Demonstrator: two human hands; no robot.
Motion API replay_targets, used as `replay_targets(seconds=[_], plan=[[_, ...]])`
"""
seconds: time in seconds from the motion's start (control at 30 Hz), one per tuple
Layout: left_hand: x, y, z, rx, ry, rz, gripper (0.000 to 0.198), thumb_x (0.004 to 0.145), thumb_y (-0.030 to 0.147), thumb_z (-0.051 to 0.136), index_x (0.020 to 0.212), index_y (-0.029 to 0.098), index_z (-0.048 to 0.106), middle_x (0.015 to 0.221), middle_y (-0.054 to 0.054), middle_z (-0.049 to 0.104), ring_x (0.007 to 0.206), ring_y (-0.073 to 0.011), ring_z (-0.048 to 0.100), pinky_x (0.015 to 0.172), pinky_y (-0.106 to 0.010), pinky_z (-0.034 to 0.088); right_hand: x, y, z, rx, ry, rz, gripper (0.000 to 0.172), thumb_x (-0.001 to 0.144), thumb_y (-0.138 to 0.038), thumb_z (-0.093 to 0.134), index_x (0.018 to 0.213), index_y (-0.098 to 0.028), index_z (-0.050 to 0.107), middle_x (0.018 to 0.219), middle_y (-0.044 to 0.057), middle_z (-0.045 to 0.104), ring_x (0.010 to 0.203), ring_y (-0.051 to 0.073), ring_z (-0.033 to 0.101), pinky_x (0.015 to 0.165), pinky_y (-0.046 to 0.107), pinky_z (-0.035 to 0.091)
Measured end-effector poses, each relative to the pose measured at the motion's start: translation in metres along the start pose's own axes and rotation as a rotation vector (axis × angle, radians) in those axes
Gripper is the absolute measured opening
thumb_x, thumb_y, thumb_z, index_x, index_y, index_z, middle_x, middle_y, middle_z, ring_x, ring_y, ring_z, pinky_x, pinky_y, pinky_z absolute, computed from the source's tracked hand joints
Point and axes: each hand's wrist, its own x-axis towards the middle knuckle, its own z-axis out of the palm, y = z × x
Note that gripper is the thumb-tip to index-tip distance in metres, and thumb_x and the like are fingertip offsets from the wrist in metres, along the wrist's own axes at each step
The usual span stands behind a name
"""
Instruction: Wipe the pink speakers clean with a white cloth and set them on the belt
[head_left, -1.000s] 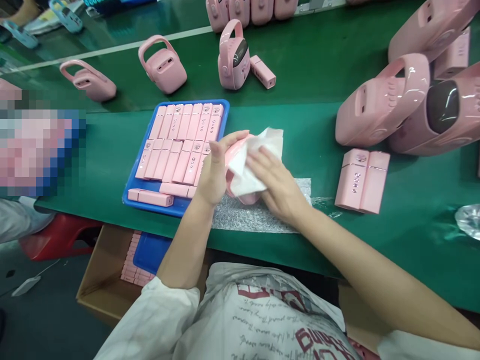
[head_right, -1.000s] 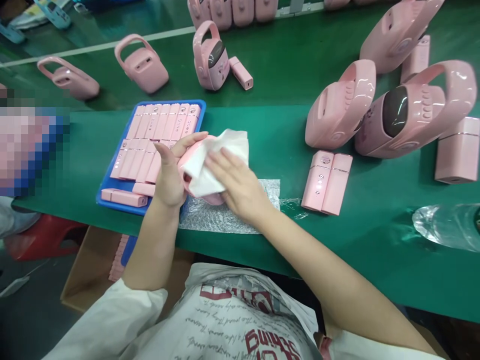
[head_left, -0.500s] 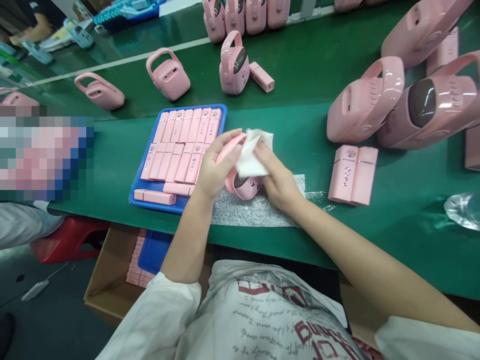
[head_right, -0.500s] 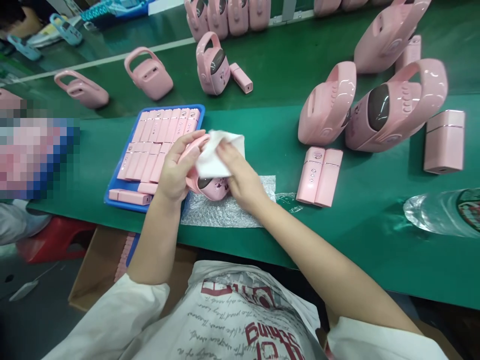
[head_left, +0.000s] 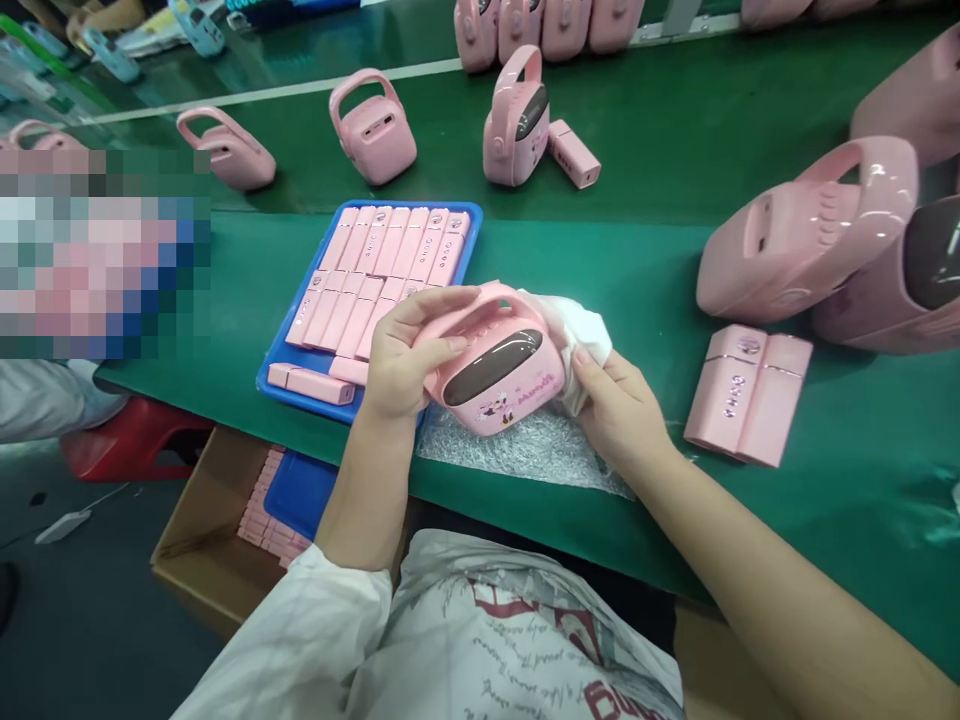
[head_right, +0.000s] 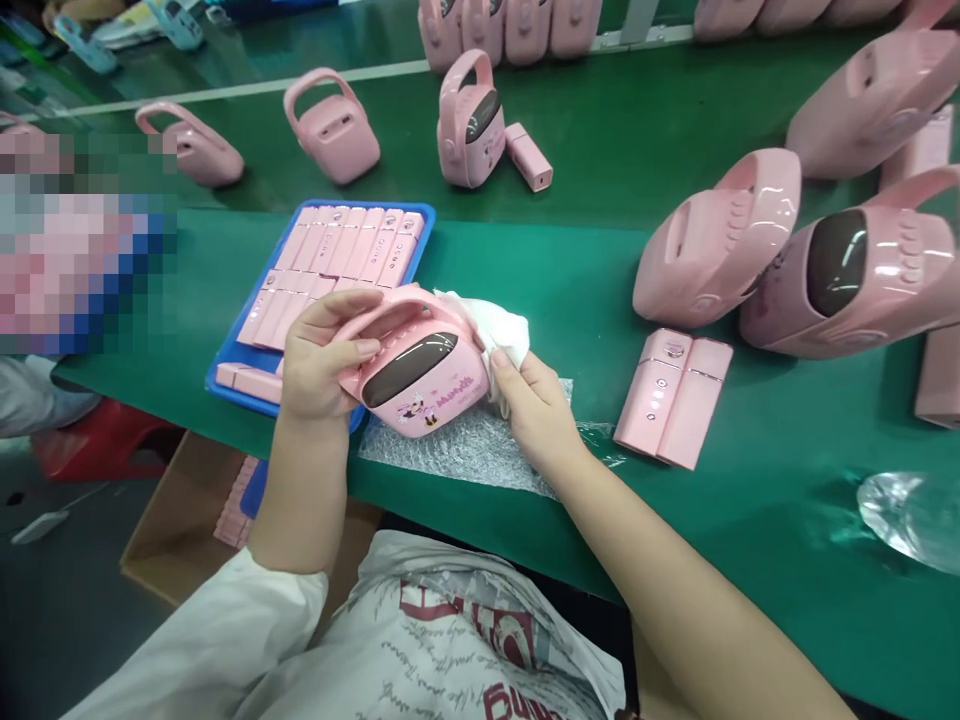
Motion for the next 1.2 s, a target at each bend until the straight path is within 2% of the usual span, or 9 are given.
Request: replay_targets(seconds=[0.1, 0.2, 0.33, 0.6, 0.73, 0.97, 1.1, 1.2], plan=[[-0.002, 0.004, -0.001, -0.089, -0.028, -0.046, 0.037, 0.065, 0.009, 0.069, 0.097, 0.026, 0.074, 0.097, 0.000, 0.075, 0.100, -0.0263, 0.069, 0.092, -0.042, 0.055, -0.007, -0.006, 0.003, 0.146, -0.020, 0.039, 0.026, 0.083, -0.049, 0.062, 0.095, -0.027, 0.069, 0.095, 0.002, 0.071, 0.092, 0.020, 0.064, 0.078, 0.033, 0.052], [-0.005, 0.005, -0.002, -0.121, -0.007, -0.133, 0.036, 0.063, 0.013, 0.072, 0.096, 0.027, 0.072, 0.095, 0.000, 0.075, 0.104, -0.0300, 0.067, 0.091, -0.046, 0.055, -0.014, -0.014, 0.007, 0.188, -0.017, 0.064, 0.027, 0.080, -0.048, 0.066, 0.097, -0.028, 0.071, 0.102, 0.003, 0.072, 0.102, 0.023, 0.065, 0.083, 0.035, 0.054], [-0.008, 0.008, -0.001, -0.185, 0.086, -0.221, 0.031, 0.064, 0.014, 0.072, 0.093, 0.026, 0.071, 0.092, 0.001, 0.075, 0.111, -0.0319, 0.064, 0.093, -0.047, 0.054, -0.020, -0.017, 0.008, 0.178, -0.022, 0.054, 0.026, 0.080, -0.047, 0.068, 0.096, -0.027, 0.073, 0.104, 0.004, 0.073, 0.104, 0.023, 0.066, 0.088, 0.036, 0.054], [-0.008, 0.018, 0.012, -0.338, 0.152, -0.355, 0.028, 0.064, 0.006, 0.068, 0.086, 0.021, 0.071, 0.085, 0.000, 0.075, 0.108, -0.0311, 0.066, 0.088, -0.041, 0.057, -0.023, -0.014, 0.008, 0.154, -0.005, 0.062, 0.025, 0.080, -0.047, 0.068, 0.097, -0.029, 0.073, 0.105, 0.002, 0.073, 0.103, 0.023, 0.066, 0.091, 0.037, 0.053], [-0.011, 0.017, 0.007, -0.258, 0.047, -0.256, 0.034, 0.060, 0.008, 0.073, 0.090, 0.023, 0.073, 0.089, 0.001, 0.075, 0.103, -0.0286, 0.067, 0.085, -0.037, 0.057, -0.023, -0.011, 0.005, 0.123, -0.022, 0.055, 0.026, 0.083, -0.046, 0.065, 0.101, -0.029, 0.072, 0.109, 0.002, 0.072, 0.104, 0.023, 0.066, 0.091, 0.037, 0.054], [-0.011, 0.013, 0.005, -0.162, -0.062, -0.229, 0.036, 0.062, 0.017, 0.078, 0.097, 0.026, 0.073, 0.098, 0.000, 0.074, 0.103, -0.0273, 0.067, 0.088, -0.037, 0.055, -0.021, -0.004, -0.001, 0.022, -0.021, 0.023, 0.032, 0.086, -0.042, 0.063, 0.116, -0.031, 0.066, 0.123, 0.001, 0.066, 0.116, 0.024, 0.060, 0.098, 0.039, 0.050], [-0.010, 0.008, 0.006, -0.137, -0.137, -0.173, 0.036, 0.067, 0.016, 0.076, 0.101, 0.026, 0.073, 0.103, 0.000, 0.074, 0.102, -0.0245, 0.067, 0.089, -0.034, 0.055, -0.021, -0.002, -0.001, -0.003, -0.007, 0.028, 0.032, 0.087, -0.043, 0.061, 0.117, -0.031, 0.066, 0.120, 0.001, 0.067, 0.115, 0.023, 0.061, 0.099, 0.040, 0.049], [-0.011, 0.008, 0.008, -0.130, -0.161, -0.189, 0.035, 0.068, 0.016, 0.076, 0.102, 0.025, 0.073, 0.105, -0.001, 0.074, 0.103, -0.0246, 0.067, 0.090, -0.034, 0.054, -0.021, -0.002, -0.001, -0.019, -0.007, 0.023, 0.032, 0.087, -0.045, 0.060, 0.114, -0.029, 0.067, 0.118, 0.002, 0.069, 0.113, 0.024, 0.062, 0.098, 0.039, 0.049]])
